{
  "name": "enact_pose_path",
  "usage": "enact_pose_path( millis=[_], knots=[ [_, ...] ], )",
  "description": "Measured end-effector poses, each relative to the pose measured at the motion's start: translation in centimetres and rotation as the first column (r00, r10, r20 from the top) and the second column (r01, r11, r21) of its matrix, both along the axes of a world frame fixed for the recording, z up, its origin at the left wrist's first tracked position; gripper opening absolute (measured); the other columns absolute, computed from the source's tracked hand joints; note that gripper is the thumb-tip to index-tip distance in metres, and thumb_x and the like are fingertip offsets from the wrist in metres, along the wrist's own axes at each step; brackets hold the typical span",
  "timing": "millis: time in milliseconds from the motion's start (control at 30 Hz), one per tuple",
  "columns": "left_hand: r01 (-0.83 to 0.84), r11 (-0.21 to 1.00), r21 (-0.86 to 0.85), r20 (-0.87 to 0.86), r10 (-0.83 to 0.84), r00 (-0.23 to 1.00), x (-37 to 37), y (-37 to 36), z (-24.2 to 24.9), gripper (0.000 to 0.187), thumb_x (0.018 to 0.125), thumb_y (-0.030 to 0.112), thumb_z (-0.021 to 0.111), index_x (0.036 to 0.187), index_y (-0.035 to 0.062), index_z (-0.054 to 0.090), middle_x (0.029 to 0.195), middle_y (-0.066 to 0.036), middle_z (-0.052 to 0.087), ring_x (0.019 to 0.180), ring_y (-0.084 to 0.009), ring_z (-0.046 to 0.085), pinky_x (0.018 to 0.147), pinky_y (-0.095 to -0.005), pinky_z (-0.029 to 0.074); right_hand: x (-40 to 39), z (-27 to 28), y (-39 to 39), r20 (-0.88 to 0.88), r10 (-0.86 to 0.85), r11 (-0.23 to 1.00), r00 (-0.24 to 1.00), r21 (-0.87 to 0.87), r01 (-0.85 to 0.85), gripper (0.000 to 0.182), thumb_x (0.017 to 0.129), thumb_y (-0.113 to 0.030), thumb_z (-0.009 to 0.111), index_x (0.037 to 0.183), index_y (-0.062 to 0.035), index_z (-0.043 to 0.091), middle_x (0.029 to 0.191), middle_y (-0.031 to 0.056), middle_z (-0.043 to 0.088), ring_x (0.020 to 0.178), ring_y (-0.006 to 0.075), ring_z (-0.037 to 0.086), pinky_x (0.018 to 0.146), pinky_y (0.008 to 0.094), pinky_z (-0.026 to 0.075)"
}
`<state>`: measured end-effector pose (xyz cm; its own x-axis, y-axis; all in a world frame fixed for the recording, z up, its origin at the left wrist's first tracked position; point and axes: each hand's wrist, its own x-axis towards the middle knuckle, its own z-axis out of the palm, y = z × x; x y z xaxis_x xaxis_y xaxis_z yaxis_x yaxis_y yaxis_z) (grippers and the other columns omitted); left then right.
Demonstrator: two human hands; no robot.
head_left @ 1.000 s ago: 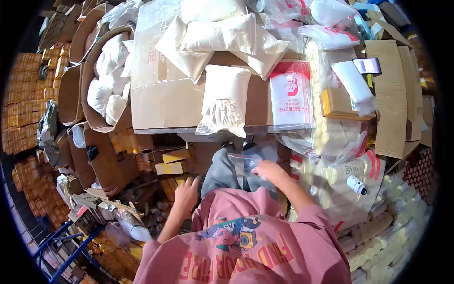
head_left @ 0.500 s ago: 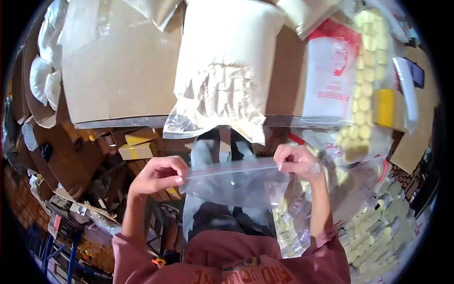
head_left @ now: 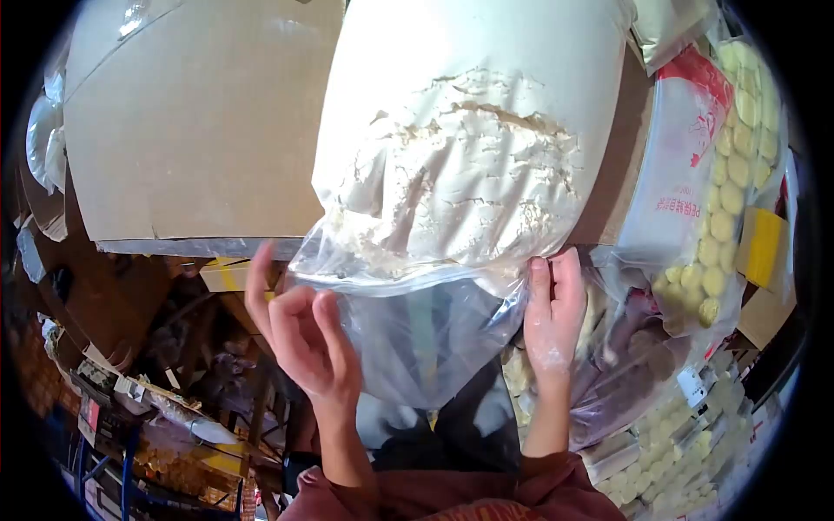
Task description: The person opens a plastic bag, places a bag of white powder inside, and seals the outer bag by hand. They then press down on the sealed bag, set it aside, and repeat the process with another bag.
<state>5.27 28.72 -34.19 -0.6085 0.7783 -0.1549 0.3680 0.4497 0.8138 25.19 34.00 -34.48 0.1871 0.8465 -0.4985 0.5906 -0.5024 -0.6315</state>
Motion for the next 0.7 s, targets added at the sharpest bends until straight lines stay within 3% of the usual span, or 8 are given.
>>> enact_pose_path(
  millis=[133,233,300,367,467,533,633,700],
  knots=[
    [-0.045,0.999,0.028,0.179,0.039,0.983,-0.6,0.6,0.1,0.013,0.096,0.01,0.05,0.09,-0.002,0.048,0.115,-0.014,0.057,0.088,-0.0124,0.052,0.085,-0.0252,0.041,-1.2,-0.4,-0.8,-0.08,-0.133,0.987,0.988,0.077,0.139,0.012,0.096,-0.012,0.051,0.091,-0.0005,0.052,0.076,0.0013,0.051,0.068,0.0095,0.044,0.063,0.0233,0.038],
    [-0.137,0.99,0.033,0.292,0.122,0.948,-0.7,1.2,0.1,0.017,0.097,0.015,0.05,0.089,0.0001,0.047,0.097,-0.01,0.061,0.08,-0.0089,0.051,0.076,-0.0212,0.04,-2.6,-0.9,-1.0,-0.336,-0.411,0.886,0.848,0.073,0.458,0.009,0.095,-0.01,0.052,0.092,-0.0018,0.051,0.075,-0.0012,0.049,0.068,0.0087,0.041,0.064,0.0219,0.036],
    [-0.243,0.97,0.03,0.49,0.198,0.849,-1.4,1.1,0.1,0.018,0.097,0.016,0.05,0.088,0.0011,0.045,0.093,-0.013,0.063,0.071,-0.0061,0.05,0.066,-0.0195,0.04,-3.1,-1.0,-1.5,-0.543,-0.594,0.75,0.593,-0.107,0.653,0.025,0.093,-0.008,0.052,0.117,-0.0042,0.047,0.104,0.0031,0.054,0.09,0.0141,0.052,0.08,0.0259,0.043],
    [-0.297,0.953,0.053,0.62,0.202,0.758,-1.2,1.9,-0.2,0.028,0.096,0.028,0.054,0.084,0.0055,0.043,0.071,0.001,0.052,0.06,-0.0045,0.044,0.055,-0.017,0.034,-3.4,-0.5,-2.4,-0.585,-0.763,0.535,0.274,-0.334,0.776,0.042,0.092,-0.009,0.052,0.132,-0.0066,0.04,0.123,0.0064,0.051,0.108,0.0187,0.053,0.092,0.031,0.045],
    [-0.413,0.91,-0.02,0.881,0.212,0.423,-1.2,1.6,-1.9,0.043,0.092,0.043,0.056,0.094,0.0021,0.041,0.08,-0.003,0.048,0.071,-0.0093,0.048,0.062,-0.0213,0.038,-2.6,1.1,-4.2,-0.767,-0.633,0.655,0.106,-0.457,0.601,0.055,0.093,-0.016,0.048,0.143,-0.0116,0.027,0.139,0.0091,0.039,0.124,0.0244,0.044,0.1,0.0423,0.043],
    [-0.469,0.878,-0.096,0.959,0.208,0.191,-0.5,1.5,-2.8,0.071,0.089,0.055,0.053,0.12,-0.0081,0.044,0.11,-0.017,0.059,0.096,-0.0201,0.059,0.082,-0.0298,0.047,-3.4,2.0,-3.4,-0.778,-0.624,0.653,0.08,-0.461,0.601,0.054,0.092,-0.021,0.05,0.141,-0.0086,0.029,0.138,0.011,0.04,0.123,0.0256,0.044,0.099,0.0437,0.043],
    [-0.542,0.84,-0.006,0.998,-0.032,-0.062,0.2,0.7,-3.2,0.054,0.086,0.046,0.063,0.105,-0.0034,0.051,0.105,-0.014,0.06,0.096,-0.0212,0.058,0.083,-0.0312,0.047,-3.5,2.1,-2.3,-0.672,-0.666,0.687,0.323,-0.383,0.618,0.056,0.089,-0.032,0.054,0.135,-0.0047,0.036,0.133,0.0136,0.043,0.12,0.0283,0.046,0.099,0.0453,0.042],
    [-0.442,0.893,0.083,0.997,-0.072,0.042,-0.5,-1.2,-4.5,0.04,0.083,0.035,0.068,0.094,0.0013,0.05,0.097,-0.009,0.06,0.09,-0.0172,0.057,0.081,-0.029,0.046,-3.6,2.1,-1.5,-0.577,-0.669,0.714,0.469,-0.325,0.62,0.06,0.087,-0.039,0.057,0.131,-0.0022,0.04,0.13,0.0154,0.046,0.119,0.0301,0.047,0.098,0.0463,0.042]
  ],
)
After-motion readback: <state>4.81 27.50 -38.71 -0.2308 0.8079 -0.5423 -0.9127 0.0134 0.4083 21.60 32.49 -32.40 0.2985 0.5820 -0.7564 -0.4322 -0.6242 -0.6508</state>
